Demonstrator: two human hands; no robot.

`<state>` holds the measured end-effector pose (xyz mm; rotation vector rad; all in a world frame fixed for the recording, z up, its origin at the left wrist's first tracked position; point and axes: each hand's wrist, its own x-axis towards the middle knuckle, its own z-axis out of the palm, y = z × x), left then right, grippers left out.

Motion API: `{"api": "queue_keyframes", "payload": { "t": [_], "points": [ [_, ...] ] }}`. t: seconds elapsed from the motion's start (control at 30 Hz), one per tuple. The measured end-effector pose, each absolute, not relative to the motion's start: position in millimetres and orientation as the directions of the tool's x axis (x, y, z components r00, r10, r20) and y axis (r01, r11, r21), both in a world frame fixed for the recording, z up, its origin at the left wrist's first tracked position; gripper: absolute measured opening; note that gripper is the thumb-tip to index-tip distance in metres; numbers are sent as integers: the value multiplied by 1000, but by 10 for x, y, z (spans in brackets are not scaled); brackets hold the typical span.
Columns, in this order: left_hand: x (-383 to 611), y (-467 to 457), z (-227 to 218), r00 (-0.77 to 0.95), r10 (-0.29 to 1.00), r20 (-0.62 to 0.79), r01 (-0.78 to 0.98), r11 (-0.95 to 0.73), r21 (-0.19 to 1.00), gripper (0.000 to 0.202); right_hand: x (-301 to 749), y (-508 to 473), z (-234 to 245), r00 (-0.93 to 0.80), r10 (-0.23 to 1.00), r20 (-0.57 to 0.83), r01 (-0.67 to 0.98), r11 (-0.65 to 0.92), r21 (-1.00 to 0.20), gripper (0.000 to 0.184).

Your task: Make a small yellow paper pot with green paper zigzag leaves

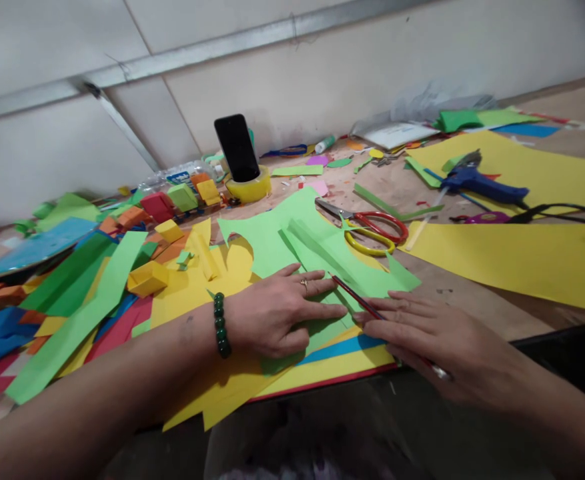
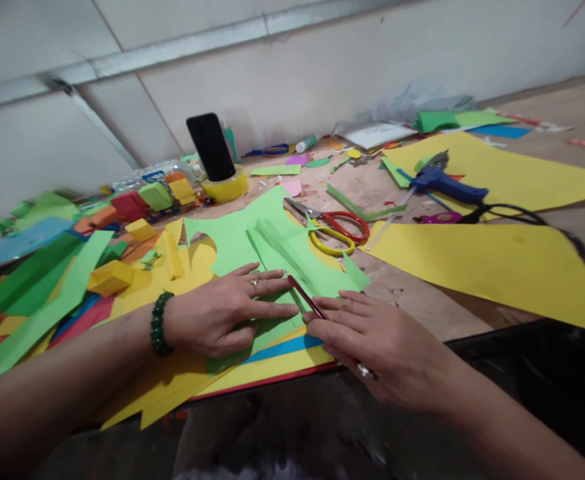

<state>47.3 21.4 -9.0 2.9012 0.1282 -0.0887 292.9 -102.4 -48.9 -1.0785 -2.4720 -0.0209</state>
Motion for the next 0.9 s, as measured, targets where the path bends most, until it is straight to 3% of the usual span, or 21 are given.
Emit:
{"api": "queue_keyframes", "payload": {
  "t": [0.37,0.6,0.7,0.9],
  "points": [
    [460,205,-76,992,88,-92,107,-968,227,59,2922,-1014,-454,-607,688,398,686,706,-175,40],
    [479,163,-69,991,94,-91,113,-966,235,66,2928,-1044,-420,-539,738,405,694,662,-282,36],
    [499,128,-53,990,117,-79,132,-967,216,65,2985,-1109,-419,-398,788,470,700,592,-399,35],
    [554,106,-40,988,140,-58,149,-968,200,62,2939,-1215,-239,165,786,596,645,372,-668,25]
  ]
}}
